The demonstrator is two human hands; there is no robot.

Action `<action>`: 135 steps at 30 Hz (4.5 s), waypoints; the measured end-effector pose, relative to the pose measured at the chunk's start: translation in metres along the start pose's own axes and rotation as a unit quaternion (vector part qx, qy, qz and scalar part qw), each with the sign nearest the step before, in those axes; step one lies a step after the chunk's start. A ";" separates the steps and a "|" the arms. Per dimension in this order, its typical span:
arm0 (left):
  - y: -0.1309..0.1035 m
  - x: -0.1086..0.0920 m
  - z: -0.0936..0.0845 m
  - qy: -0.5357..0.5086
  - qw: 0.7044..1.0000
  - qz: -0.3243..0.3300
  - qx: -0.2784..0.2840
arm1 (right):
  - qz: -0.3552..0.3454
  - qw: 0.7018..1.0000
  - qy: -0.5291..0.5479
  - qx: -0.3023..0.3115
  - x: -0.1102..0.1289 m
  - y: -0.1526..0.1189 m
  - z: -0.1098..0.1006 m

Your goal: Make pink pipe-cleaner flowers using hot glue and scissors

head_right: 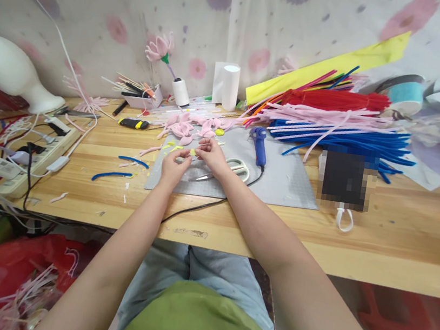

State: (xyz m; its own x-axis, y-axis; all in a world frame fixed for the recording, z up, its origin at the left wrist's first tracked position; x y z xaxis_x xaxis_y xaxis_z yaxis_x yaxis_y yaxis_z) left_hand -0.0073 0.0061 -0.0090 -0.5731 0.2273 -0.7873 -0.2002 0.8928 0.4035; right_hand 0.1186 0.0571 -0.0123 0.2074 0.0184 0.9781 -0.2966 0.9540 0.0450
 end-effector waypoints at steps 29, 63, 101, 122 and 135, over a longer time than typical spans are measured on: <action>0.001 0.007 -0.004 -0.061 0.992 -0.012 -0.108 | -0.036 0.999 -0.039 0.013 0.000 -0.001 0.004; 0.001 0.002 -0.004 -0.190 0.967 -0.151 -0.076 | -0.315 0.870 -0.375 -0.055 0.018 -0.021 0.007; 0.024 -0.020 0.018 -0.297 0.908 -0.257 0.149 | -0.087 0.992 -0.069 -0.055 0.004 -0.001 -0.025; 0.011 -0.004 0.017 -0.331 0.908 -0.224 0.127 | -0.052 0.997 -0.057 0.026 0.002 -0.001 -0.022; 0.013 -0.003 0.010 -0.353 0.906 -0.217 0.084 | -0.115 0.989 -0.090 -0.005 0.000 -0.001 -0.019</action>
State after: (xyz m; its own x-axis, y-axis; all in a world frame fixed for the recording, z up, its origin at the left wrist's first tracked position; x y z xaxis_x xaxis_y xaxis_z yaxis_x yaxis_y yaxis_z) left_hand 0.0000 0.0215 -0.0062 0.1941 -0.0199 -0.9808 -0.1267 0.9909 -0.0451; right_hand 0.1371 0.0615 -0.0166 0.0996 -0.2526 0.9624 -0.2509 0.9296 0.2700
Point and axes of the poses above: each hand's wrist, its own y-axis towards the middle knuckle, its own z-axis out of the palm, x = y × z, the point moved 2 cm from there along y, towards the middle knuckle, and after that the axes turned 3 degrees about x, right-handed, at the moved point
